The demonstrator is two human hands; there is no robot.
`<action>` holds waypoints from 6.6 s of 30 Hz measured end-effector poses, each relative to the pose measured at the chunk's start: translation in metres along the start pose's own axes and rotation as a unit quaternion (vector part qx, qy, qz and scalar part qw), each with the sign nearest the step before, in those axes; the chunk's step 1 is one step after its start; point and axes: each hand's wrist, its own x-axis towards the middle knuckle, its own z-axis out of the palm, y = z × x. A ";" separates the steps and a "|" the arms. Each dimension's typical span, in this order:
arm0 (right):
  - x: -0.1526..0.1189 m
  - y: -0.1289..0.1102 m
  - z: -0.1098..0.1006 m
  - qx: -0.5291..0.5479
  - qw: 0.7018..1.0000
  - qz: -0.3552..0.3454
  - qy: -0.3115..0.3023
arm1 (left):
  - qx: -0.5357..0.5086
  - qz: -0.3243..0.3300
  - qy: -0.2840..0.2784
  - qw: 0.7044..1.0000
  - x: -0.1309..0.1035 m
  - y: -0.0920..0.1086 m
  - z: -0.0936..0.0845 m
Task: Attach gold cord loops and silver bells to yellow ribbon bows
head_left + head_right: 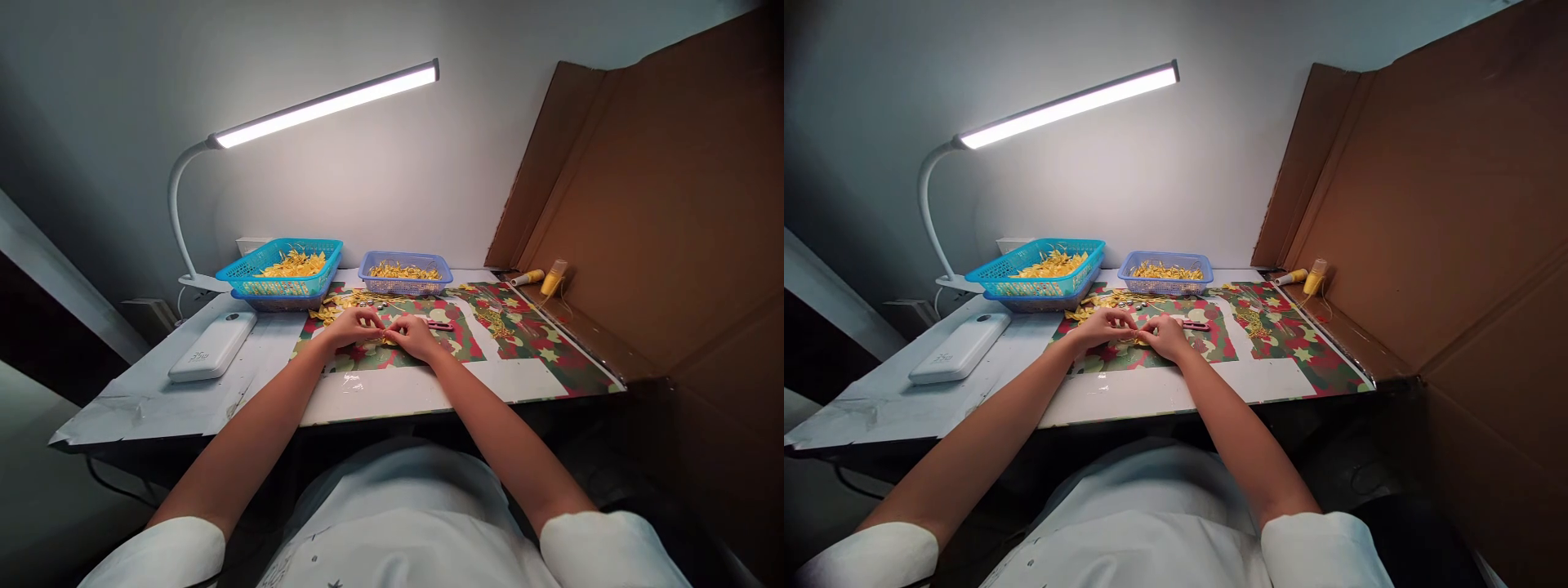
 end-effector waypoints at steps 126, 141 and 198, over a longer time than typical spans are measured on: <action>0.034 0.003 0.003 0.044 0.994 0.080 -0.065 | 0.180 0.039 0.060 0.981 0.000 -0.001 0.004; 0.026 -0.001 0.002 -0.017 0.999 0.047 0.001 | -0.048 -0.083 -0.012 0.995 0.001 -0.005 0.005; 0.012 -0.011 -0.006 -0.038 0.999 0.017 0.019 | 0.118 -0.041 0.007 0.992 0.000 0.002 0.006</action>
